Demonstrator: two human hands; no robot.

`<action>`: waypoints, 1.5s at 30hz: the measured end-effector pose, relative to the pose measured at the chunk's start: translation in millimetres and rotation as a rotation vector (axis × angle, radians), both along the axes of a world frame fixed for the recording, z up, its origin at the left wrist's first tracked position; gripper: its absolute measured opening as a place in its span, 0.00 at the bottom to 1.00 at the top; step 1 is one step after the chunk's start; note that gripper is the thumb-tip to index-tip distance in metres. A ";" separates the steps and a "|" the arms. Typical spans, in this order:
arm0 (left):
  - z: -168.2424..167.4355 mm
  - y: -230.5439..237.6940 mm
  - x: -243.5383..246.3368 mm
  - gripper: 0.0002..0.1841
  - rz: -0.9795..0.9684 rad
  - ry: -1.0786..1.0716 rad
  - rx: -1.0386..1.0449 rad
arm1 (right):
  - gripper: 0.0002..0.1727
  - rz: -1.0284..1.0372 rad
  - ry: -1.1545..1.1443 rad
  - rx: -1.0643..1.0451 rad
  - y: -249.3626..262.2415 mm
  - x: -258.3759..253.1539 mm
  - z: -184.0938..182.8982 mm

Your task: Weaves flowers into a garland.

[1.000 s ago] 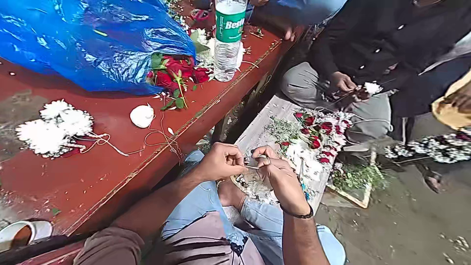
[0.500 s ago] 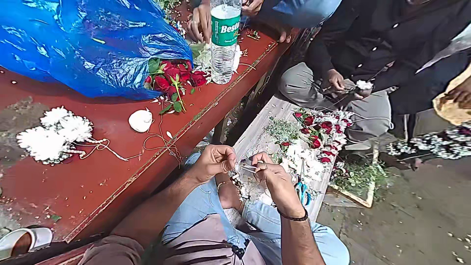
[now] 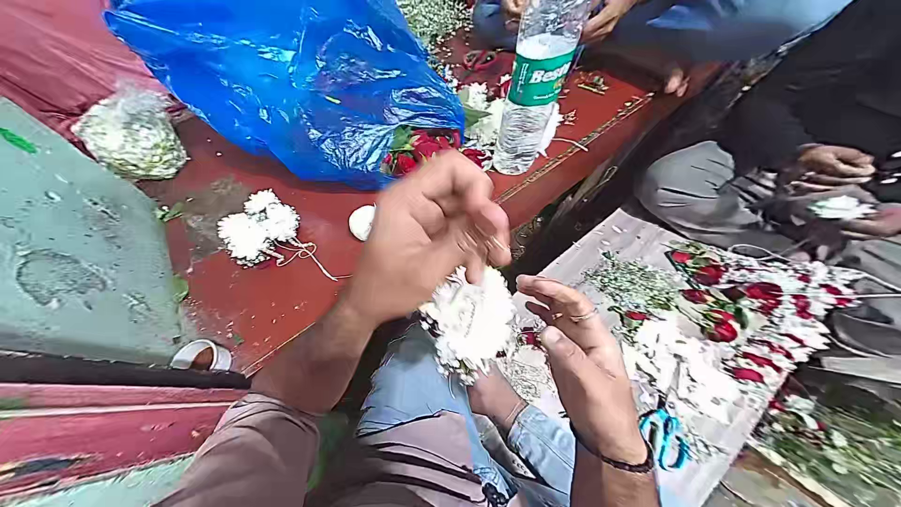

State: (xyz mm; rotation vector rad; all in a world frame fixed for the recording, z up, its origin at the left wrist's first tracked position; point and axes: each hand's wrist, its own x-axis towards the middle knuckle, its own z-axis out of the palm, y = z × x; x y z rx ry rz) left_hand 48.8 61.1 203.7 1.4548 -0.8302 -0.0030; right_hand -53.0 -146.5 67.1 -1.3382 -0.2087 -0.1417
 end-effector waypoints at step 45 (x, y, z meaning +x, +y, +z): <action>-28.1 167.3 60.6 0.34 1.029 -0.070 1.064 | 0.16 -0.093 0.434 0.422 -46.6 -47.6 -94.1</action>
